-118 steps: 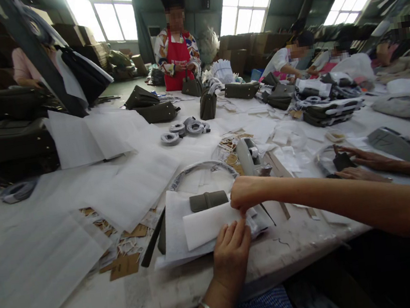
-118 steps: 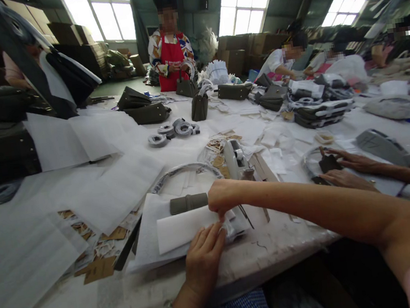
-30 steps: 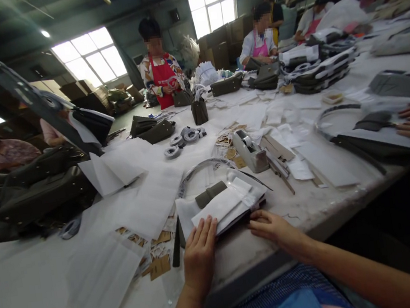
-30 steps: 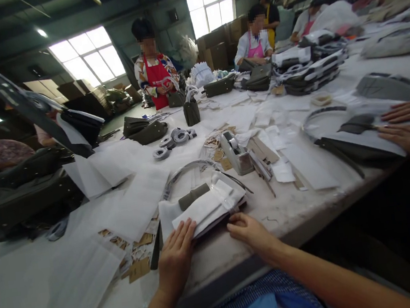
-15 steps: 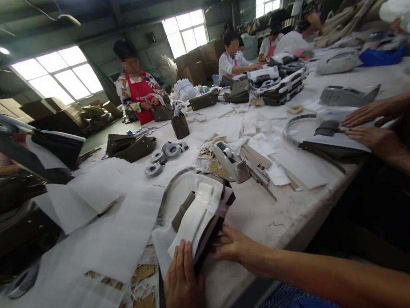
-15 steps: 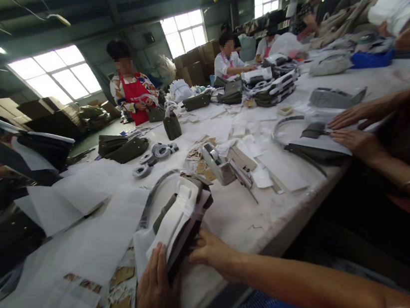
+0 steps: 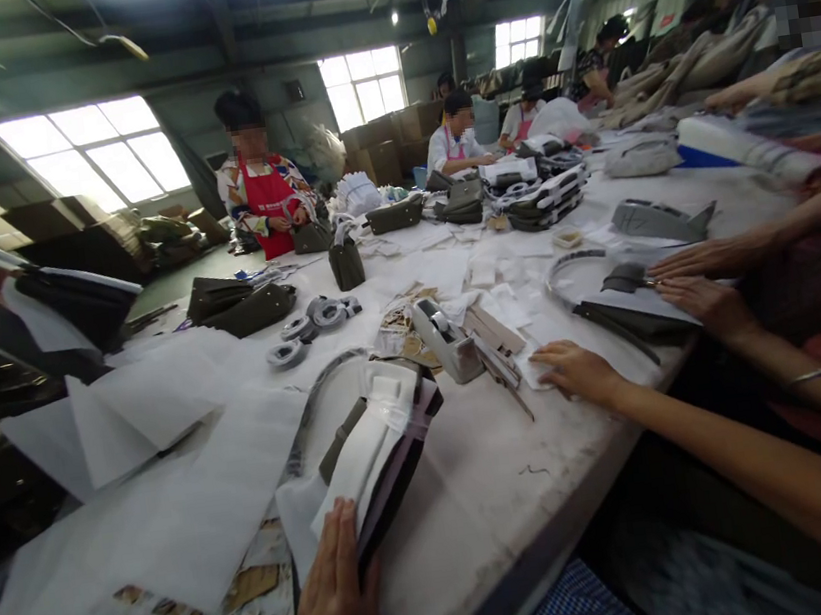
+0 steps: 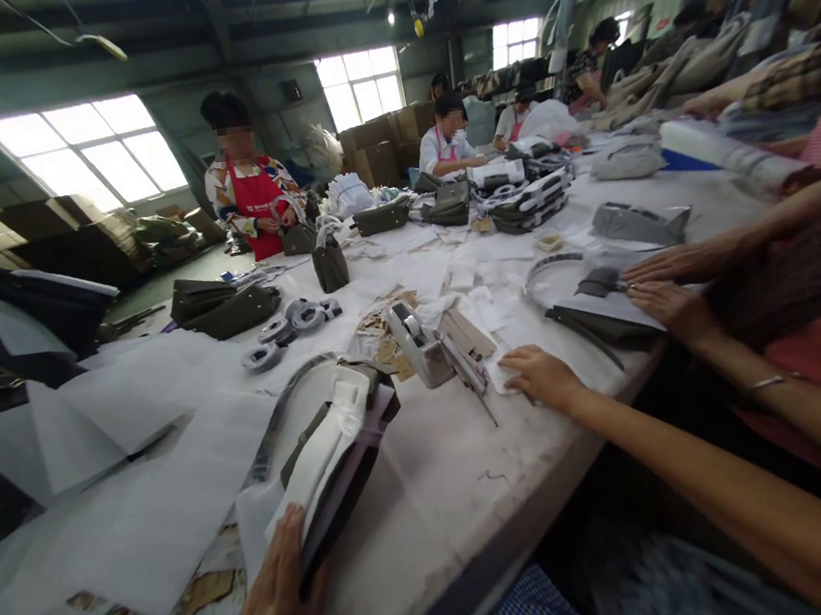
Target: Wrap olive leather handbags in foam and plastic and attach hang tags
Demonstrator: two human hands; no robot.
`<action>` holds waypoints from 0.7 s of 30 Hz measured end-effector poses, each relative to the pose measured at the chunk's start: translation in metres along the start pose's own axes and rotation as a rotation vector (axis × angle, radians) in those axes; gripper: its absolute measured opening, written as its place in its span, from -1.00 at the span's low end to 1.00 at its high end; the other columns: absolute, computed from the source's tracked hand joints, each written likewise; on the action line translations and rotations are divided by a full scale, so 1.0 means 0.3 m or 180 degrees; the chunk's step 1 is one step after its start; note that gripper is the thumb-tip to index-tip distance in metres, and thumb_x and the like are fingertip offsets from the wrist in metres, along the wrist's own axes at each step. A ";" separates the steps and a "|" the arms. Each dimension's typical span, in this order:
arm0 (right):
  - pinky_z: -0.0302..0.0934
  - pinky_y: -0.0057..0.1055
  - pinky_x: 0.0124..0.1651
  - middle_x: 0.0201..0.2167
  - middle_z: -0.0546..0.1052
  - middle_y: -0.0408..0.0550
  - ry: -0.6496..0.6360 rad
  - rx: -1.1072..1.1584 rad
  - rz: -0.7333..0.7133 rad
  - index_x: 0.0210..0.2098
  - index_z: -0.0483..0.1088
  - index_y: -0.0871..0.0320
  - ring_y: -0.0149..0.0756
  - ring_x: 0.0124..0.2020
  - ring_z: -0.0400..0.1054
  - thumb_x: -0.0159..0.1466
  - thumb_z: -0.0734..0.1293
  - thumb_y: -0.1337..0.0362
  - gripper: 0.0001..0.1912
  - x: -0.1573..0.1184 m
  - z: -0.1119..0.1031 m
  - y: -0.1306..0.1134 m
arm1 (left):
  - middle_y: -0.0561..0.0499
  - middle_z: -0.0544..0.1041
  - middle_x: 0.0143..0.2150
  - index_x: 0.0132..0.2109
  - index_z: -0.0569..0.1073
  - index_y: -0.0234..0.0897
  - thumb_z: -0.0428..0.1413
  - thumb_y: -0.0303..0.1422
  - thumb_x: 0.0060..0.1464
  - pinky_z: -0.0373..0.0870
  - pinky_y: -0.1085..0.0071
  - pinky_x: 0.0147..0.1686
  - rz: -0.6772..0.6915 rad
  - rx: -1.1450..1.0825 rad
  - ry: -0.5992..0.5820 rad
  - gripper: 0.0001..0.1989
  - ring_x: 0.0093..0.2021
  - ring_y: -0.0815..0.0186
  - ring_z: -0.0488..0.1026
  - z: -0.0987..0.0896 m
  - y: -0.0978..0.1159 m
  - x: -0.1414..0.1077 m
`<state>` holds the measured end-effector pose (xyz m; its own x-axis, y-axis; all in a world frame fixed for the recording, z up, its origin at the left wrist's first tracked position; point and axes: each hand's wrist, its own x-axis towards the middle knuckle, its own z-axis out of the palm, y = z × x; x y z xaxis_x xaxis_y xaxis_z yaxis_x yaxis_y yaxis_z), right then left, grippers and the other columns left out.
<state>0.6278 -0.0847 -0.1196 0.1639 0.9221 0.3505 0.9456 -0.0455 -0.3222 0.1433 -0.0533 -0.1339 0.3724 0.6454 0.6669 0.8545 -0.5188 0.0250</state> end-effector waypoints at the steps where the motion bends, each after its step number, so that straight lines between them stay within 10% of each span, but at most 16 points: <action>1: 0.33 -0.17 0.09 -0.11 0.62 0.08 -0.0039 -0.0012 -0.0004 -0.14 0.60 0.12 -0.03 0.00 0.45 0.22 0.38 0.23 -0.76 -0.002 0.006 0.017 | -0.04 0.40 0.29 0.44 -0.02 -0.08 0.00 -0.29 0.33 0.38 0.30 0.07 0.0014 -0.0007 -0.0024 -0.38 0.12 0.16 0.48 0.000 0.001 0.001; 12: 0.30 -0.23 -0.04 -0.19 0.65 -0.01 0.0143 -0.0063 0.0319 -0.24 0.60 0.06 -0.09 -0.11 0.50 0.37 0.21 0.13 -0.67 -0.043 -0.035 -0.013 | -0.04 0.37 0.30 0.44 -0.02 -0.10 0.01 -0.31 0.32 0.41 0.26 0.08 -0.0002 -0.0029 -0.0105 -0.36 0.14 0.13 0.47 -0.005 -0.006 0.008; 18: 0.28 -0.22 0.06 -0.17 0.64 -0.04 -0.0003 0.0831 0.0426 -0.23 0.58 0.06 -0.10 -0.08 0.50 0.33 0.29 0.09 -0.74 -0.210 -0.026 -0.266 | -0.04 0.35 0.32 0.44 -0.01 -0.11 0.01 -0.31 0.32 0.40 0.25 0.09 -0.0001 -0.0068 -0.0135 -0.37 0.14 0.13 0.47 -0.003 -0.003 0.008; 21: 0.34 -0.28 -0.04 -0.23 0.65 -0.07 -0.0903 0.1753 0.0344 -0.24 0.58 0.04 -0.13 -0.16 0.52 0.33 0.31 0.08 -0.75 -0.304 -0.022 -0.414 | -0.01 0.35 0.32 0.44 -0.01 -0.09 0.01 -0.31 0.32 0.40 0.25 0.08 -0.0059 -0.0102 -0.0151 -0.37 0.13 0.12 0.47 -0.008 -0.002 0.008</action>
<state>0.4971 -0.1655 -0.1057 0.0980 0.9929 0.0679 0.6319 -0.0094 -0.7750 0.1427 -0.0529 -0.1305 0.3739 0.6807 0.6299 0.8498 -0.5236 0.0614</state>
